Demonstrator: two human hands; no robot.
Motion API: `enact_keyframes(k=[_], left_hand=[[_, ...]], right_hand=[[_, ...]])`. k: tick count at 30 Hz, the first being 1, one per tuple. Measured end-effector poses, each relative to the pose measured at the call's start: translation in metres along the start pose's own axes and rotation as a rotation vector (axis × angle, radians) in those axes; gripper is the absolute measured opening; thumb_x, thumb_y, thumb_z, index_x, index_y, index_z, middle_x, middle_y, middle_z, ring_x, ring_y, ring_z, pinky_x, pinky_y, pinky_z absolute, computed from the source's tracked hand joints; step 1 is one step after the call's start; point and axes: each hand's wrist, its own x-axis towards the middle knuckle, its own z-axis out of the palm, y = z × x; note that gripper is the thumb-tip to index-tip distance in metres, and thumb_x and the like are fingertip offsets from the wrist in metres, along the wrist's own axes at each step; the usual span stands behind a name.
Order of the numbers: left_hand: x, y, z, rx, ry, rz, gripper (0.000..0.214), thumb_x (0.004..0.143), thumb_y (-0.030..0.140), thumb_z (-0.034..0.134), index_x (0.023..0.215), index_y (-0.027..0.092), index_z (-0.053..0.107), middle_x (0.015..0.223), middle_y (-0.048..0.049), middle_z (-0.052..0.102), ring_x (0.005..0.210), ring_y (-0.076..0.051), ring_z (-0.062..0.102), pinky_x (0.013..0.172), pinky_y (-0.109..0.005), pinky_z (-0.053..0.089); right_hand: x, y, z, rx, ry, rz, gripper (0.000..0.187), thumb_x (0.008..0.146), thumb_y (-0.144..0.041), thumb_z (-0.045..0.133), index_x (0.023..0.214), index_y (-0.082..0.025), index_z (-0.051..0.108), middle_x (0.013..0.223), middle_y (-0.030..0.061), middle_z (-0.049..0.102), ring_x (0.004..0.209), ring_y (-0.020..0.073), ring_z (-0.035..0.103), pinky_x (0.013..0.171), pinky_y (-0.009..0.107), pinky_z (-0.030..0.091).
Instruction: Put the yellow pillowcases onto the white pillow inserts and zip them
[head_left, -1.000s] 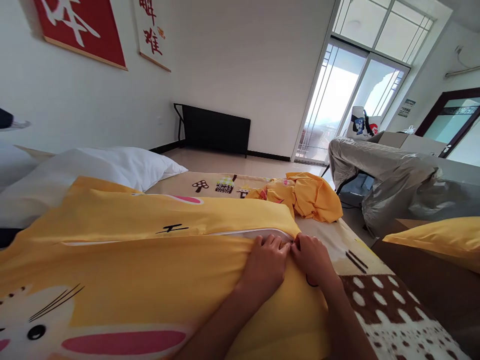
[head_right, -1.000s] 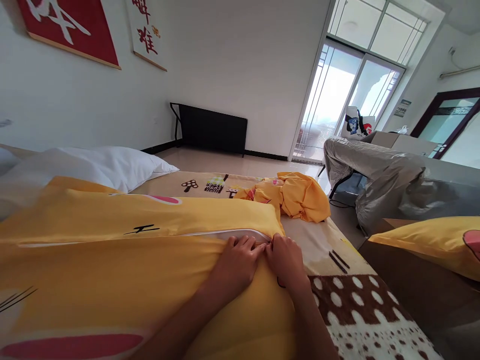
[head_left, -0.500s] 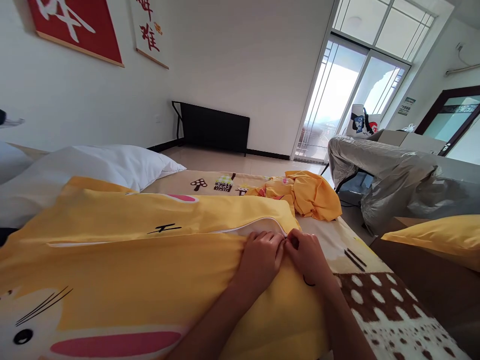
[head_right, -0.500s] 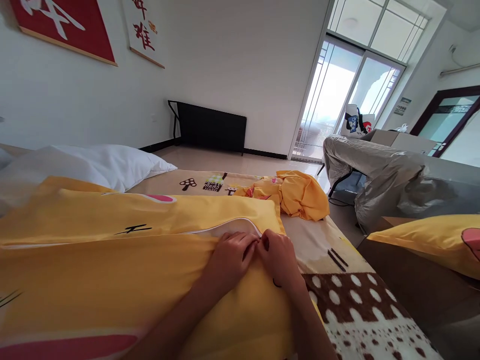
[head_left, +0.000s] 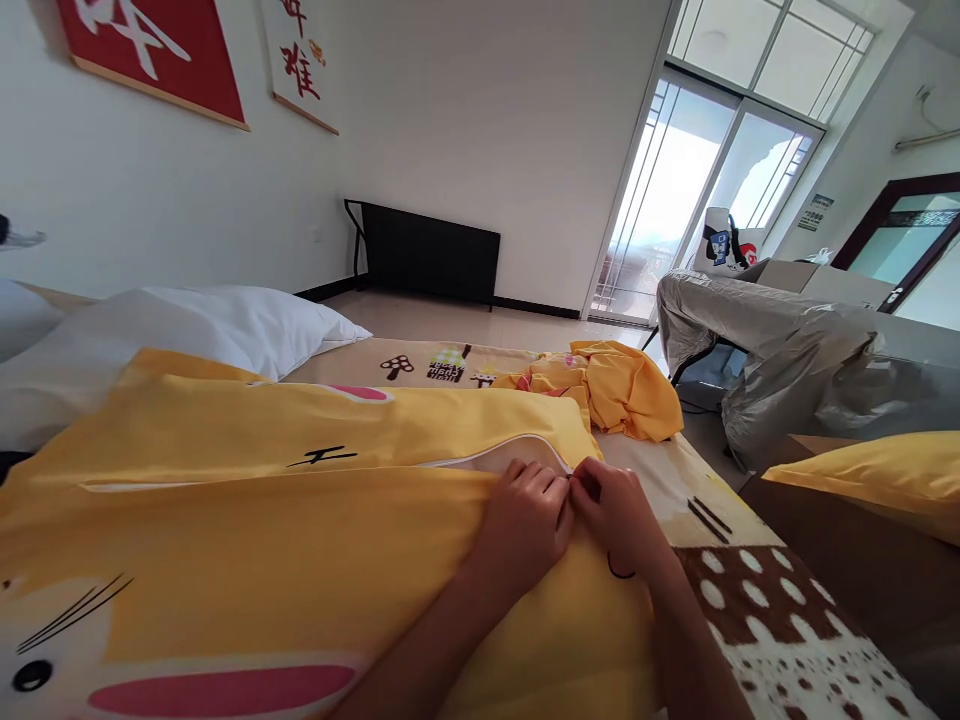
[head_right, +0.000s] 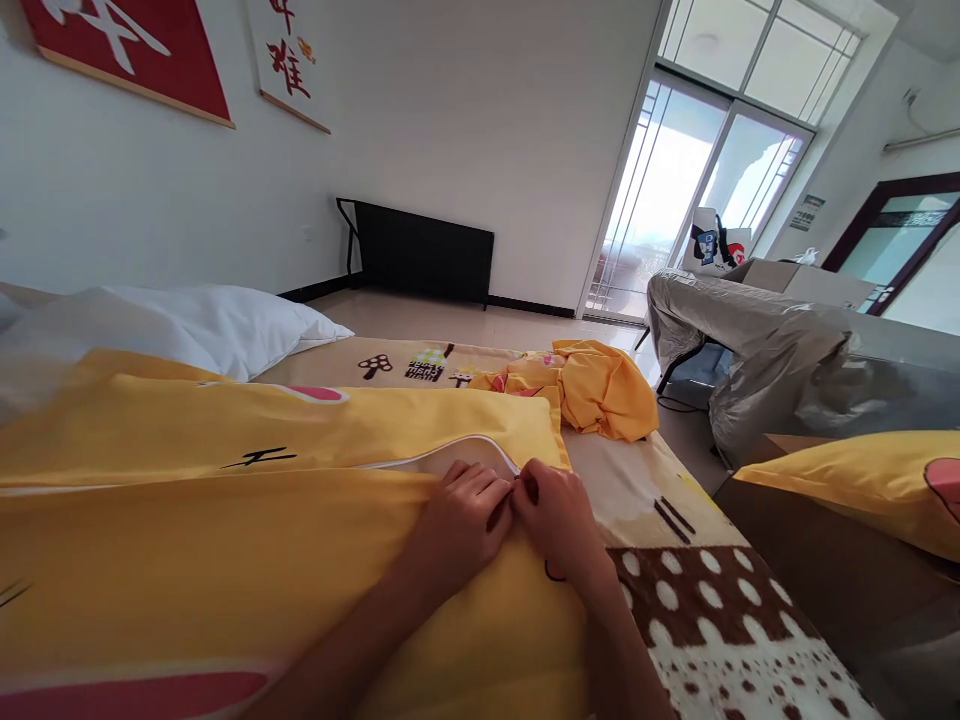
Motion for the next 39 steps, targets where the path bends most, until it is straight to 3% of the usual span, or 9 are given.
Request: enact_keyframes(k=[4,10,19,23,27,30,34,39], left_hand=[[0.001,0.0,-0.001,-0.08,-0.023,-0.073,0.023,0.091,0.017,0.039,0.081,0.016,0.061,0.075,-0.0023,0.067,0.07,-0.015,0.06,0.073,-0.033,0.035],[0.004,0.001,-0.006,-0.079,-0.154,-0.164,0.02,0.088,0.013,0.043,0.076,0.018,0.058,0.071,-0.0001,0.067,0.067,-0.015,0.061,0.07,-0.03,0.035],[0.001,-0.001,0.001,0.007,-0.209,-0.145,0.019,0.085,0.007,0.043,0.076,0.016,0.057,0.076,-0.0032,0.068,0.067,-0.016,0.061,0.071,-0.032,0.035],[0.002,-0.003,0.008,0.059,-0.245,-0.177,0.018,0.086,0.009,0.042,0.079,0.016,0.058,0.071,-0.0051,0.068,0.063,-0.019,0.063,0.07,-0.033,0.037],[0.002,-0.003,0.013,0.108,-0.212,-0.182,0.022,0.09,0.017,0.039,0.082,0.017,0.06,0.067,-0.0064,0.068,0.059,-0.02,0.063,0.069,-0.033,0.038],[0.002,-0.002,0.014,0.104,-0.193,-0.184,0.028,0.093,0.024,0.036,0.084,0.018,0.061,0.066,-0.0057,0.068,0.058,-0.02,0.062,0.069,-0.033,0.036],[0.002,-0.002,0.013,0.022,-0.148,-0.185,0.027,0.093,0.024,0.037,0.082,0.021,0.061,0.069,-0.0012,0.068,0.06,-0.016,0.06,0.069,-0.032,0.033],[0.001,0.0,0.009,0.086,-0.076,-0.144,0.023,0.091,0.019,0.041,0.081,0.019,0.062,0.078,-0.0022,0.066,0.073,-0.017,0.058,0.074,-0.035,0.03]], right_hand=[[-0.001,0.0,-0.005,0.04,-0.02,-0.016,0.015,0.077,-0.023,0.049,0.064,-0.019,0.054,0.056,-0.0023,0.057,0.052,0.0103,0.044,0.055,0.021,0.031],[-0.005,-0.006,0.005,-0.243,-0.007,-0.054,0.019,0.08,-0.02,0.047,0.061,-0.019,0.051,0.061,0.0014,0.063,0.052,0.0118,0.049,0.053,0.026,0.021],[-0.01,-0.015,0.011,-0.386,0.031,-0.185,0.015,0.08,-0.016,0.052,0.065,-0.018,0.055,0.064,0.0031,0.065,0.058,0.0133,0.055,0.055,0.028,0.021],[-0.007,-0.012,0.008,-0.351,-0.037,-0.137,0.021,0.083,-0.015,0.048,0.065,-0.018,0.057,0.067,0.0039,0.066,0.061,0.0141,0.056,0.057,0.027,0.024],[-0.004,-0.005,-0.002,-0.149,-0.137,-0.129,0.026,0.088,-0.018,0.041,0.072,-0.02,0.061,0.073,0.001,0.068,0.065,0.0134,0.057,0.059,0.024,0.029],[0.0,0.001,-0.001,-0.058,-0.081,-0.018,0.019,0.087,-0.024,0.045,0.077,-0.021,0.061,0.073,0.0004,0.068,0.065,0.014,0.058,0.06,0.024,0.032],[0.004,0.008,0.013,-0.184,-0.003,0.174,0.022,0.087,-0.034,0.047,0.071,-0.02,0.054,0.066,0.0019,0.064,0.06,0.0158,0.054,0.054,0.025,0.027],[0.005,0.009,0.016,-0.067,-0.043,0.141,0.011,0.085,-0.03,0.047,0.082,-0.021,0.053,0.066,-0.0018,0.061,0.059,0.0139,0.052,0.055,0.023,0.03]])
